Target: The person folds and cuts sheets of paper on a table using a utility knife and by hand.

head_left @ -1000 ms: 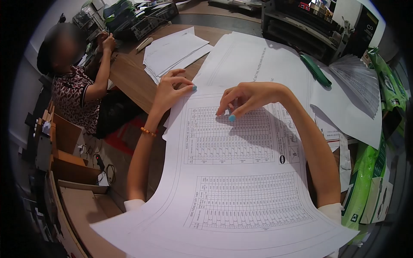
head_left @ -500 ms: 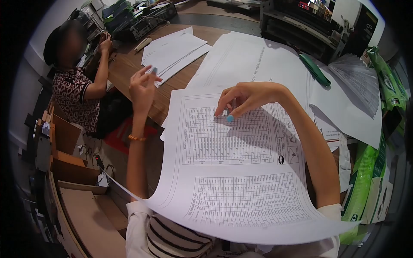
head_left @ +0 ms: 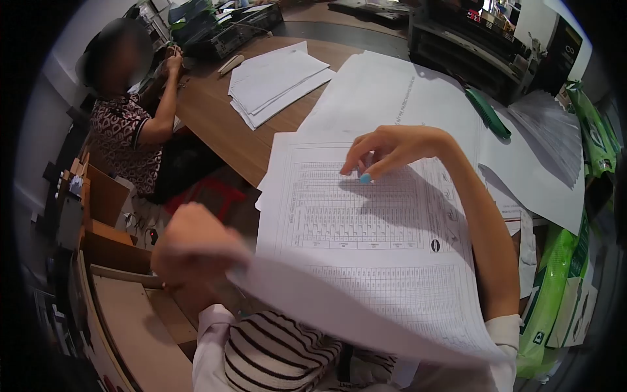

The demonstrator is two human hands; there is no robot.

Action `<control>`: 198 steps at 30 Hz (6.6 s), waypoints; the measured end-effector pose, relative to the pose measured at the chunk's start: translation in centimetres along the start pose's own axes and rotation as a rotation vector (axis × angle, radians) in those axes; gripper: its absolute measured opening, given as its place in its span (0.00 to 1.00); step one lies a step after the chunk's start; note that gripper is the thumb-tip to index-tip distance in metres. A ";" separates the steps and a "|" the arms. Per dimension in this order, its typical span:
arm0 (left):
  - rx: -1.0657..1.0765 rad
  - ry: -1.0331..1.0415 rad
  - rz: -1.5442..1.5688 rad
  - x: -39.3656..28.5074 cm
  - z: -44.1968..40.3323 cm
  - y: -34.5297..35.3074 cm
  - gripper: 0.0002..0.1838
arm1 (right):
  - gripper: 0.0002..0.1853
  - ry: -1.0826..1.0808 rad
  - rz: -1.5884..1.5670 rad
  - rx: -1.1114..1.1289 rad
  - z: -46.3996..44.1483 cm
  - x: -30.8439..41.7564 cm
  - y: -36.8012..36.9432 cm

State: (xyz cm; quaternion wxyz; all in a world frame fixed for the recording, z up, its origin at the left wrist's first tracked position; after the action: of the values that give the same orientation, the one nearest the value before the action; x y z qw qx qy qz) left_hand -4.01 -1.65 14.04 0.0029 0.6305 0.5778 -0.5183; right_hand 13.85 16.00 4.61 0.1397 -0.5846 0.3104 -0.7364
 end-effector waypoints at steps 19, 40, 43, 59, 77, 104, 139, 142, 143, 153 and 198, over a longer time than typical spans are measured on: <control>-0.232 -0.866 -0.142 17.3 -0.9 -2.8 0.17 | 0.41 0.070 0.624 -0.164 5.5 9.9 0.5; 0.440 -0.409 -0.714 6.6 -2.0 8.3 0.52 | 0.38 0.343 0.595 0.157 3.2 8.5 3.9; 0.444 -0.398 -0.719 6.6 -2.0 8.3 0.52 | 0.38 0.332 0.598 0.136 3.3 8.4 3.9; 0.478 -0.399 -0.686 6.9 -2.0 8.5 0.52 | 0.33 0.387 0.575 0.151 3.4 9.0 3.7; 0.488 -0.379 -0.702 6.8 -1.9 8.8 0.51 | 0.28 0.358 0.577 0.133 3.4 9.3 3.6; 0.377 -0.374 -0.773 6.8 -0.9 11.0 0.51 | 0.26 0.429 0.515 0.160 3.2 8.4 4.4; 0.188 -0.233 -0.902 6.7 0.8 12.6 0.37 | 0.51 0.995 0.958 -0.678 20.8 9.8 12.2; 0.210 -0.258 -0.861 5.5 0.1 12.1 0.46 | 0.46 0.618 0.809 -0.757 14.7 11.9 12.7; 0.246 -0.302 -0.848 5.0 -0.4 11.8 0.46 | 0.44 0.488 0.813 -0.666 12.6 11.7 13.8; 0.311 -0.048 -0.943 5.1 -0.3 14.7 0.41 | 0.44 0.435 0.724 -0.606 10.7 10.3 15.6; 0.267 -1.476 -1.734 3.7 13.7 1.2 0.35 | 0.40 0.460 0.595 -0.754 10.8 9.9 16.1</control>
State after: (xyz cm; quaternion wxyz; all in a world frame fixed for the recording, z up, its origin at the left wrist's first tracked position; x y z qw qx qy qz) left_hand -12.78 -7.58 4.52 -0.0841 -0.4423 0.6157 -0.6467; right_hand 18.82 -5.17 3.65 0.0509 -0.3045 0.7286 -0.6114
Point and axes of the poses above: each hand's wrist, its own z-axis away from the middle knuckle, its own y-axis out of the palm, x = y × z, the point moved 5 cm from there along -z, towards the middle knuckle
